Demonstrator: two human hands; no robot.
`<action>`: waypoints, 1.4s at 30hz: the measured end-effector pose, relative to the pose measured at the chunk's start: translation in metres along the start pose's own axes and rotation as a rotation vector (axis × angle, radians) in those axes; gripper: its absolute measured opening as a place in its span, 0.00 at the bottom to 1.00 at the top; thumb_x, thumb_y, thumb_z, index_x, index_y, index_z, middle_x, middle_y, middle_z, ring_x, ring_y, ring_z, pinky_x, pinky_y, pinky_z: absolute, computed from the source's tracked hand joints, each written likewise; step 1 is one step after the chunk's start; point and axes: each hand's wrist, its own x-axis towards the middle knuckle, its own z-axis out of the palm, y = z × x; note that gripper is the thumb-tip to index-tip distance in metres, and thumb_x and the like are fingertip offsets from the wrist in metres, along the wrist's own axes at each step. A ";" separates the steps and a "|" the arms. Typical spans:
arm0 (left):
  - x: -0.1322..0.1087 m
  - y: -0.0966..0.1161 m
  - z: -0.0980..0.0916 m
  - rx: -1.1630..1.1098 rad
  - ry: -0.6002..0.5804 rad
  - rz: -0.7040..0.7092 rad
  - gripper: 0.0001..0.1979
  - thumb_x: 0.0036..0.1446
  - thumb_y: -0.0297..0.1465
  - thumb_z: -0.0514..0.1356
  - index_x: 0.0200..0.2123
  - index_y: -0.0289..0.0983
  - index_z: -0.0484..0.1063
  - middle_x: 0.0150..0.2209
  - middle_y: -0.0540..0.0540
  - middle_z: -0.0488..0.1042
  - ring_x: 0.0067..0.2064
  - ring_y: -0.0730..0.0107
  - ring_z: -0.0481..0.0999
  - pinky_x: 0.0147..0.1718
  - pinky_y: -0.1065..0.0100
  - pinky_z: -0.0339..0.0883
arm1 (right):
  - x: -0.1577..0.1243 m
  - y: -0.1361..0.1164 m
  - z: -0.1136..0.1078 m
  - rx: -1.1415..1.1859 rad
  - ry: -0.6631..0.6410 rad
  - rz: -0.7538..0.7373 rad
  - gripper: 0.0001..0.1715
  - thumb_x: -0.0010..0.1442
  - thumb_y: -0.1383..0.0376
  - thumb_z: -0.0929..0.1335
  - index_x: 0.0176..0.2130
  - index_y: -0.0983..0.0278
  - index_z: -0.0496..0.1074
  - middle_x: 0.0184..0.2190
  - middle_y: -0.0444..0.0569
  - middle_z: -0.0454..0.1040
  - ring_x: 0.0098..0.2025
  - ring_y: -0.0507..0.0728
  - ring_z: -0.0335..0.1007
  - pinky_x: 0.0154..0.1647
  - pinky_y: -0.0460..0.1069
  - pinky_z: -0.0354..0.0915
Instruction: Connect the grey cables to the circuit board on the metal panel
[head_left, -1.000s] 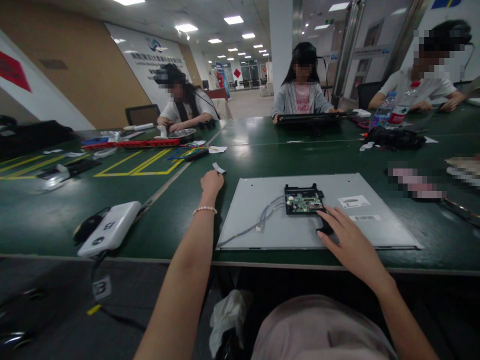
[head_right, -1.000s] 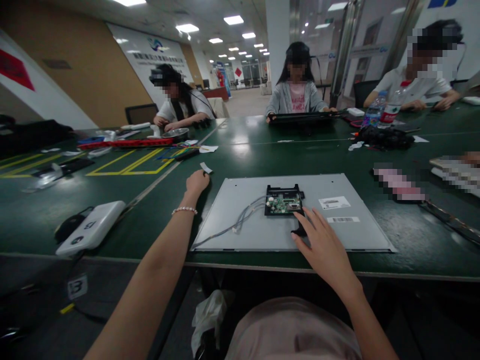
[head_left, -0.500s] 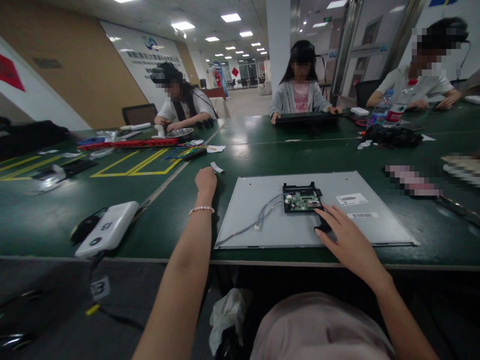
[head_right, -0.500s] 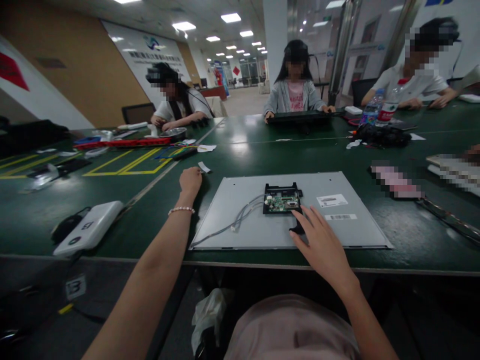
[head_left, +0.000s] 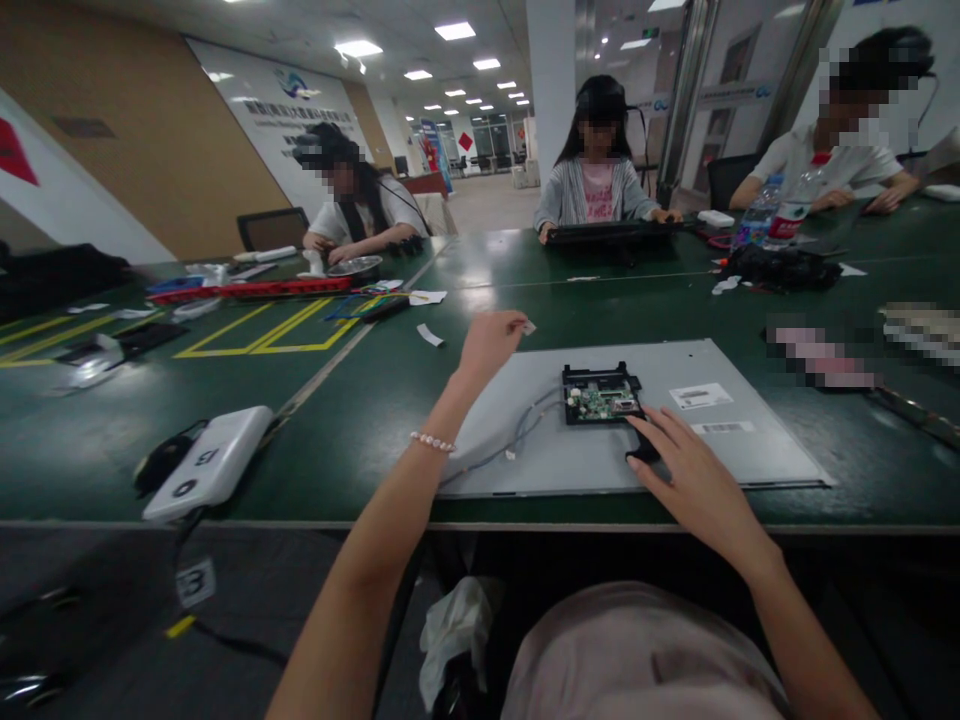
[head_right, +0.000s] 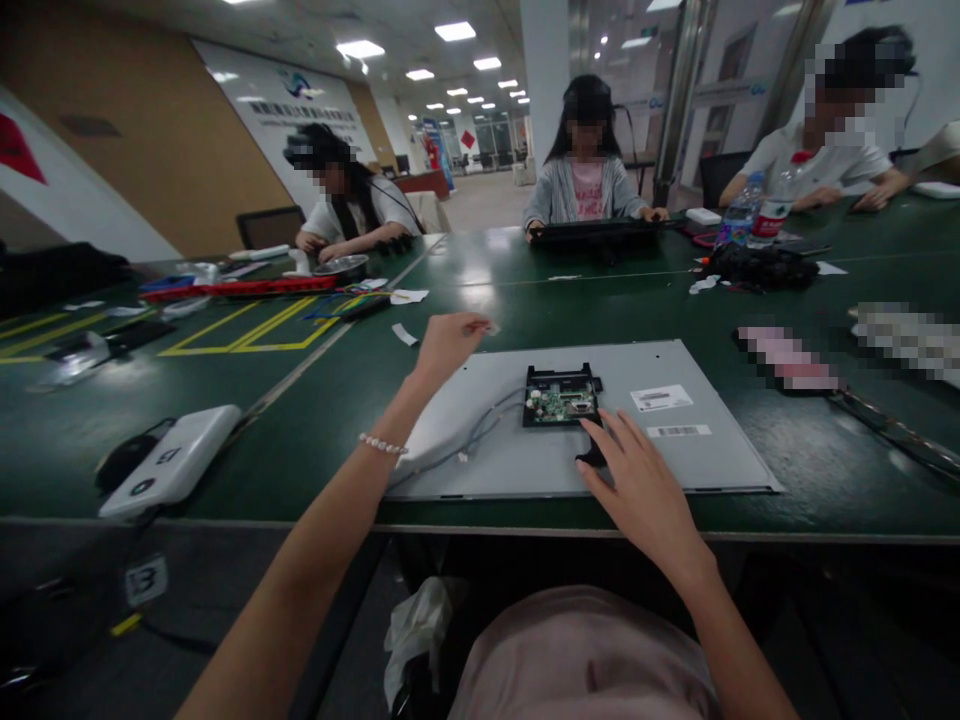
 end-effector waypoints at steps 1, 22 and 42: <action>-0.002 0.013 0.007 -0.034 -0.030 0.073 0.15 0.60 0.27 0.54 0.45 0.38 0.79 0.42 0.46 0.81 0.43 0.65 0.79 0.45 0.68 0.69 | 0.000 0.000 0.000 -0.006 -0.008 0.000 0.29 0.67 0.53 0.59 0.63 0.61 0.60 0.65 0.53 0.59 0.69 0.65 0.49 0.65 0.63 0.57; -0.026 0.051 0.064 0.035 -0.287 0.376 0.16 0.62 0.25 0.53 0.48 0.35 0.77 0.45 0.41 0.79 0.47 0.63 0.78 0.49 0.65 0.69 | 0.000 0.001 0.000 -0.007 -0.011 -0.006 0.30 0.67 0.54 0.59 0.64 0.60 0.59 0.65 0.54 0.60 0.67 0.66 0.52 0.63 0.63 0.58; -0.031 -0.109 0.016 0.319 -0.126 -0.318 0.29 0.63 0.36 0.52 0.66 0.37 0.56 0.72 0.35 0.37 0.68 0.40 0.49 0.61 0.43 0.52 | 0.000 0.002 0.001 0.002 0.014 -0.008 0.33 0.67 0.53 0.59 0.66 0.61 0.55 0.65 0.55 0.60 0.67 0.66 0.52 0.63 0.64 0.58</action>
